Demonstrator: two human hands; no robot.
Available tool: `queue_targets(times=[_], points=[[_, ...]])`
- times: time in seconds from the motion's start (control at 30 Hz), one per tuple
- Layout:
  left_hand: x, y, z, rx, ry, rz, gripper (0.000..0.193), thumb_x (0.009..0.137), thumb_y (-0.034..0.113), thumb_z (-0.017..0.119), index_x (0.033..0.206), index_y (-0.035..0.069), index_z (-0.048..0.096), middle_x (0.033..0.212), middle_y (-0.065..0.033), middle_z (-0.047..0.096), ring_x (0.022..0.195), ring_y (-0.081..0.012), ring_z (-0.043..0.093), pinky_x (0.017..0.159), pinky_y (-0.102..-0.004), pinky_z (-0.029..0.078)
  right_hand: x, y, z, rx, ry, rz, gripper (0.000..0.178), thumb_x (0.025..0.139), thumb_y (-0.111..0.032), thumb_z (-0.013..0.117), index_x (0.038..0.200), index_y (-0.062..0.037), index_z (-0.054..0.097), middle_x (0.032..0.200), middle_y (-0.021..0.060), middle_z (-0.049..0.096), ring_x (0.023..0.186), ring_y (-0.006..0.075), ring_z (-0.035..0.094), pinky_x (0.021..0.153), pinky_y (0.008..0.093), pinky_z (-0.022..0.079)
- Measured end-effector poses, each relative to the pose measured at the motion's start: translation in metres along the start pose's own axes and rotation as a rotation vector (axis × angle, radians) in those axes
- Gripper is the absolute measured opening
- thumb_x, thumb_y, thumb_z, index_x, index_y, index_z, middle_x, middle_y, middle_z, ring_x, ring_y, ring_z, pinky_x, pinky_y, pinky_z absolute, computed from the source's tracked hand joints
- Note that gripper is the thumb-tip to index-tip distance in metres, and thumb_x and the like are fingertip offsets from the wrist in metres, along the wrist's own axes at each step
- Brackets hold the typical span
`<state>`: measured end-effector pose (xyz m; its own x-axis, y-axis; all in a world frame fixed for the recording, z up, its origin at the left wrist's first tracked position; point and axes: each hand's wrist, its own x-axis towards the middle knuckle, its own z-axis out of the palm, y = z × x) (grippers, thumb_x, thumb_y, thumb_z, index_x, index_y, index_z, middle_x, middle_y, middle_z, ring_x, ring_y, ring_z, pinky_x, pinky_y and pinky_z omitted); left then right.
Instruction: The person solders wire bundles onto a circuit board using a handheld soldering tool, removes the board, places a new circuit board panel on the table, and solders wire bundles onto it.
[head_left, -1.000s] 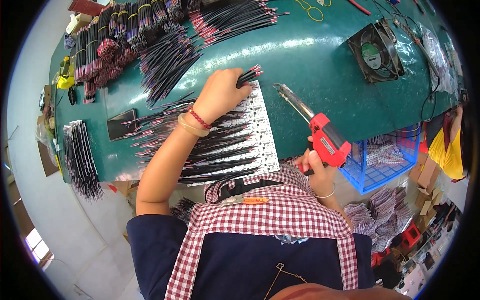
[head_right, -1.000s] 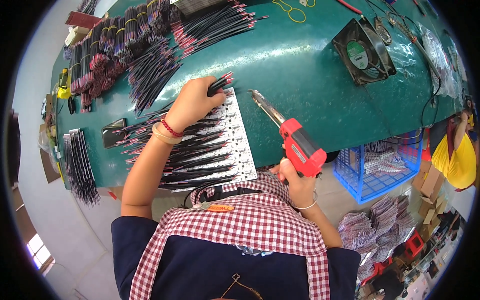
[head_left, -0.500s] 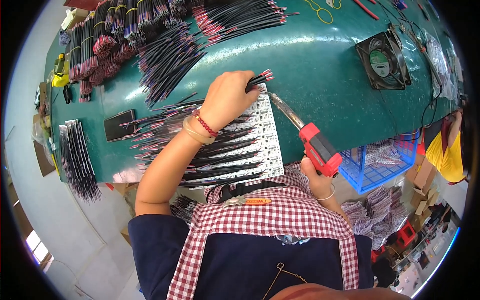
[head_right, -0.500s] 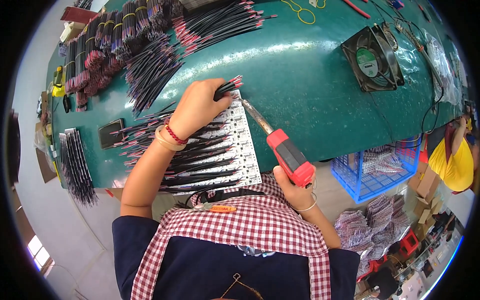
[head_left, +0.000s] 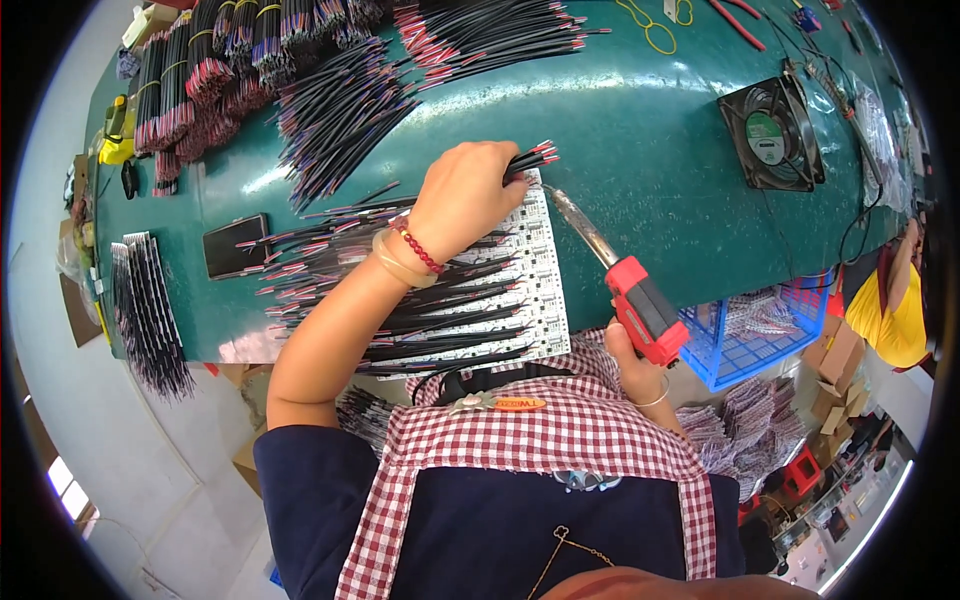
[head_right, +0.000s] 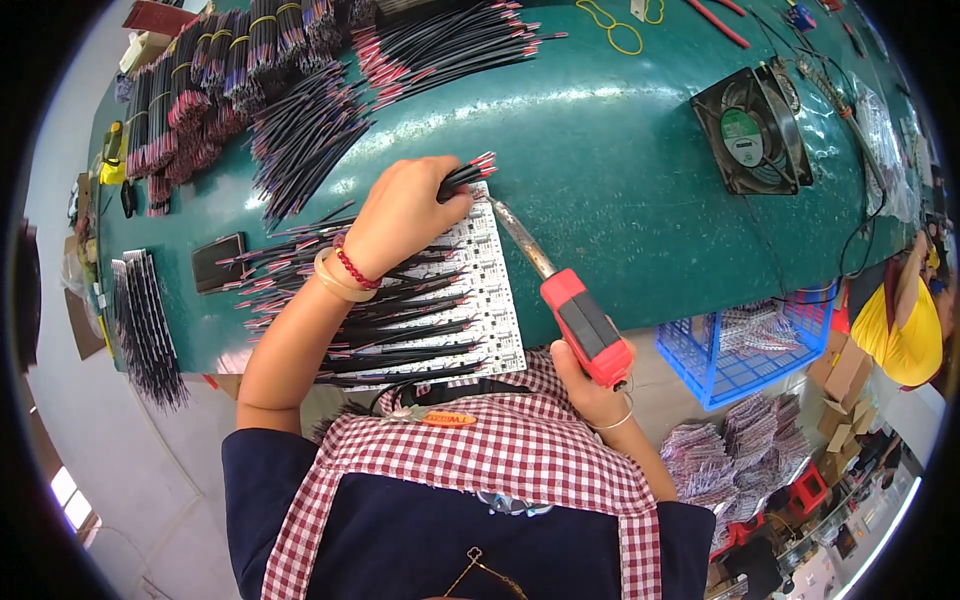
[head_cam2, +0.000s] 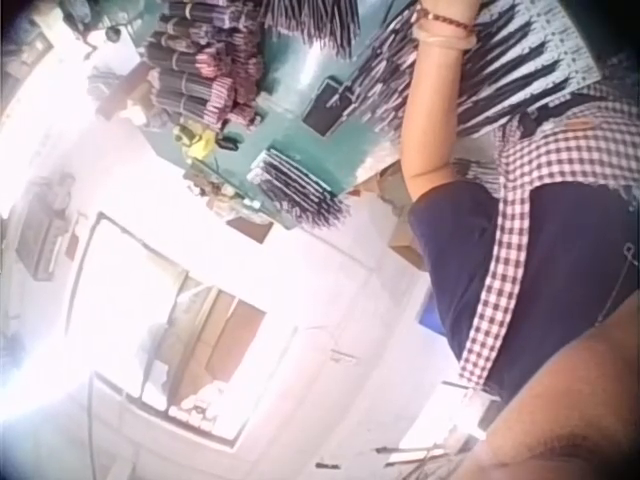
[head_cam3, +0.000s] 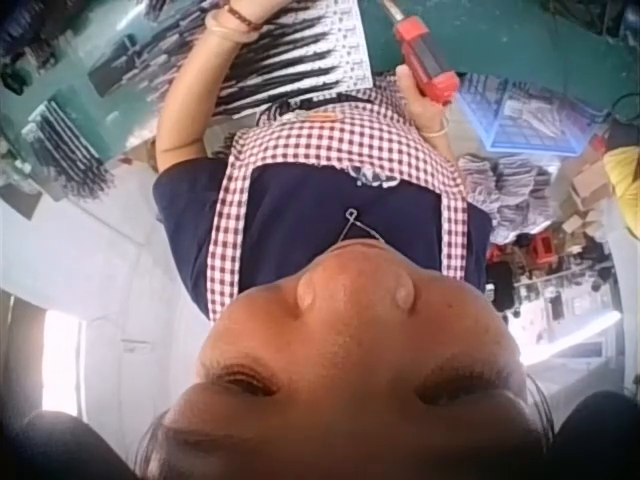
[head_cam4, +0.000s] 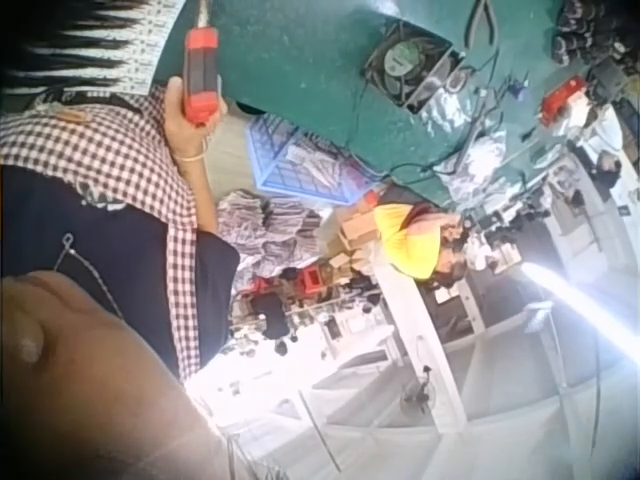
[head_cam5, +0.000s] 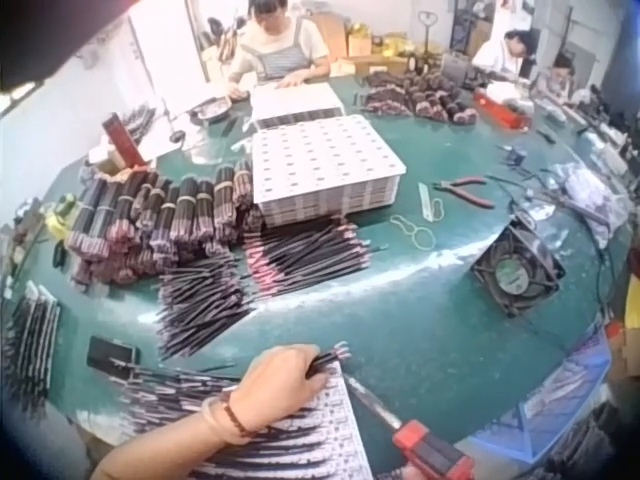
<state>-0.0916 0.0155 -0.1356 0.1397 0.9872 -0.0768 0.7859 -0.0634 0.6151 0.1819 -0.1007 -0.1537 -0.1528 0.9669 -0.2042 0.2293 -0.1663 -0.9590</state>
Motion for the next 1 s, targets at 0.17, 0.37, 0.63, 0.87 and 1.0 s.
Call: queue_targets(times=[0.17, 0.37, 0.63, 0.87, 1.0], points=[[0.001, 0.0, 0.0, 0.0, -0.016, -0.016, 0.02, 0.078, 0.016, 0.063, 0.077, -0.004, 0.058, 0.072, -0.0236, 0.061, 0.071, -0.0417, 0.059, 0.066, -0.0466, 0.046, -0.002, 0.008, -0.001, -0.06, -0.02, 0.015, 0.013, 0.077, -0.006, 0.073, 0.084, -0.0013, 0.062, 0.073, 0.0046, 0.059, 0.059, 0.014, 0.055, 0.054, 0.0288, 0.044], [0.0, 0.0, 0.0, 0.011, -0.015, -0.021, 0.02, 0.078, 0.016, 0.063, 0.077, -0.004, 0.058, 0.074, -0.0232, 0.061, 0.072, -0.0417, 0.06, 0.066, -0.0468, 0.046, -0.007, -0.001, 0.002, 0.138, 0.035, 0.06, 0.009, 0.086, -0.006, 0.063, 0.093, -0.001, 0.061, 0.074, 0.0017, 0.057, 0.063, 0.0122, 0.054, 0.057, 0.0279, 0.044], [0.0, 0.007, -0.003, 0.076, -0.051, -0.039, 0.017, 0.078, 0.015, 0.063, 0.078, -0.002, 0.059, 0.076, -0.0221, 0.063, 0.075, -0.0413, 0.061, 0.069, -0.049, 0.048, -0.005, -0.001, -0.006, 0.243, -0.003, -0.004, 0.035, 0.093, -0.01, 0.052, 0.125, 0.0024, 0.044, 0.067, 0.0027, 0.047, 0.056, 0.0092, 0.041, 0.054, 0.0264, 0.039], [-0.004, 0.011, -0.03, 0.023, 0.086, -0.081, 0.022, 0.088, 0.017, 0.061, 0.089, -0.003, 0.054, 0.083, -0.0241, 0.061, 0.077, -0.0429, 0.058, 0.067, -0.0478, 0.046, -0.002, -0.004, -0.008, 0.267, -0.04, -0.034, 0.035, 0.093, -0.01, 0.051, 0.125, 0.0024, 0.045, 0.068, 0.0033, 0.048, 0.056, 0.0093, 0.042, 0.054, 0.0272, 0.04], [-0.026, 0.034, -0.085, 0.004, 0.531, 0.005, 0.013, 0.087, 0.006, 0.061, 0.095, -0.003, 0.057, 0.081, -0.0138, 0.061, 0.068, -0.0243, 0.057, 0.063, -0.0333, 0.045, -0.003, 0.006, -0.012, 0.336, 0.032, -0.002, 0.035, 0.093, -0.011, 0.052, 0.125, 0.0022, 0.045, 0.068, 0.0032, 0.048, 0.056, 0.0097, 0.042, 0.054, 0.0279, 0.041]])
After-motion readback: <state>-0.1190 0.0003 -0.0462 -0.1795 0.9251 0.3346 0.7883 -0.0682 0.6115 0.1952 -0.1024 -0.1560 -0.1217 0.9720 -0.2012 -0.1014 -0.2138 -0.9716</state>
